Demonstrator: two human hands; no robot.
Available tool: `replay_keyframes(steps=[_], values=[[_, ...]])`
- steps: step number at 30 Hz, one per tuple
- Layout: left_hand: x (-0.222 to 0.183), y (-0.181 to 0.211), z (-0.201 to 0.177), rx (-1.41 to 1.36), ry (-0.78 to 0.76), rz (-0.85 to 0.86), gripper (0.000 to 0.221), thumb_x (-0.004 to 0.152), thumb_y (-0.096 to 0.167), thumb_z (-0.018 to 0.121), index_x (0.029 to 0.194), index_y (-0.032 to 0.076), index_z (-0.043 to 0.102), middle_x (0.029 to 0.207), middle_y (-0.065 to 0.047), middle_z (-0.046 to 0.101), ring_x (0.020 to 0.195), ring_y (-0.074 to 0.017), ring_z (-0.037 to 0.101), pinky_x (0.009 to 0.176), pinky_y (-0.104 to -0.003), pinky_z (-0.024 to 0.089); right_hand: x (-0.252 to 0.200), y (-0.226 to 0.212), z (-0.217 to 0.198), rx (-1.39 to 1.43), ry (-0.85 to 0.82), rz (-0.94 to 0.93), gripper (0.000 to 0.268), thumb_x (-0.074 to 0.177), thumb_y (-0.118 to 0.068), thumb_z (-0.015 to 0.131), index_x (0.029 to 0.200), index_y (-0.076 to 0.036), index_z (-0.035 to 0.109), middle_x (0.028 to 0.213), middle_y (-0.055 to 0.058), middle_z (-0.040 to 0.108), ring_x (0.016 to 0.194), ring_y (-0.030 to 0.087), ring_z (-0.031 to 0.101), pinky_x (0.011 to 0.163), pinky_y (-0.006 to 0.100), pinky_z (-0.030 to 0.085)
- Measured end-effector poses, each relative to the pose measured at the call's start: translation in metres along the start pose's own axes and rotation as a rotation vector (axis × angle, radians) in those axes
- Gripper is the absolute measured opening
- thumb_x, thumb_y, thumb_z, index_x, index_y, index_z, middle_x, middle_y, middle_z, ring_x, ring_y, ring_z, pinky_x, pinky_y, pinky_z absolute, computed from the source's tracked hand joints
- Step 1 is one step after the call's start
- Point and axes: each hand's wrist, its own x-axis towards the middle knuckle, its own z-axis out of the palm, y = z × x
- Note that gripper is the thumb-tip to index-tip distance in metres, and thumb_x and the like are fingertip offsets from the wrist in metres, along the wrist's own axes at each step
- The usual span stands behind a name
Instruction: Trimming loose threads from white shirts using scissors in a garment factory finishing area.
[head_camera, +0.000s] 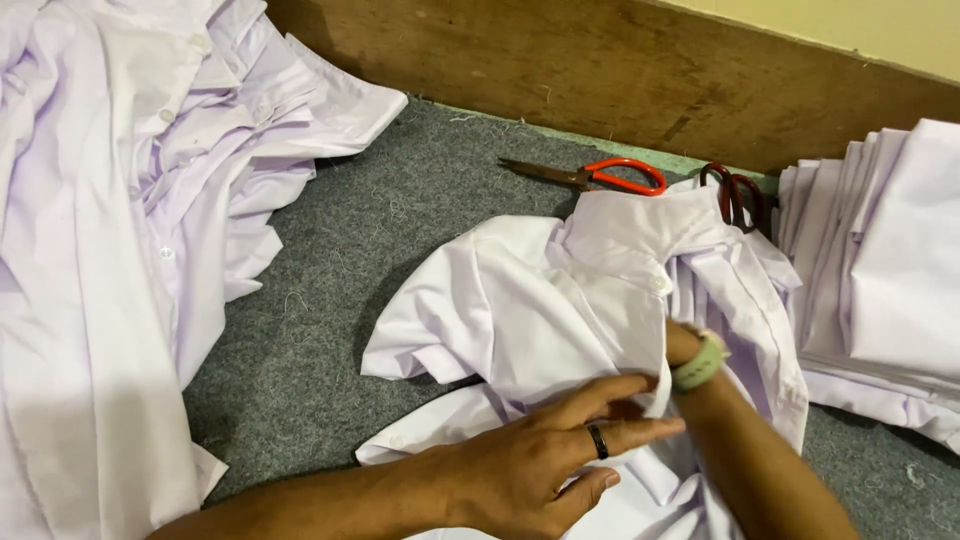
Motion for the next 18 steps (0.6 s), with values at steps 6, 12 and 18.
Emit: replay_keyframes(steps=[6,12,18], values=[[-0.004,-0.011,0.007,-0.025,-0.061,0.033,0.057,0.100,-0.002,0.044,0.155,0.011,0.037,0.166,-0.025,0.035,0.158,-0.0399,0.039,0.135,-0.047,0.030,0.023,-0.026,-0.018,0.132,0.036,-0.004,0.048,0.080,-0.032,0.072,0.126,-0.020,0.067,0.131,-0.002,0.067,0.115,0.016,0.065,0.094,0.032,0.051],[-0.001,-0.005,0.000,0.005,-0.015,0.023,0.050,0.099,0.003,0.053,0.148,0.009,0.048,0.157,-0.022,0.049,0.148,-0.0376,0.052,0.129,-0.042,0.038,0.044,-0.060,-0.032,0.289,0.084,0.007,0.052,0.084,-0.030,0.068,0.134,-0.017,0.060,0.140,0.000,0.059,0.124,0.016,0.059,0.099,0.032,0.047],[0.006,0.006,-0.023,-0.061,0.410,0.021,0.019,0.102,0.004,0.061,0.116,0.011,0.071,0.123,-0.012,0.067,0.112,-0.0219,0.069,0.101,-0.030,0.054,0.055,-0.104,-0.057,0.440,0.144,0.029,0.056,0.088,-0.028,0.064,0.142,-0.015,0.053,0.150,0.001,0.051,0.132,0.015,0.052,0.105,0.031,0.043]])
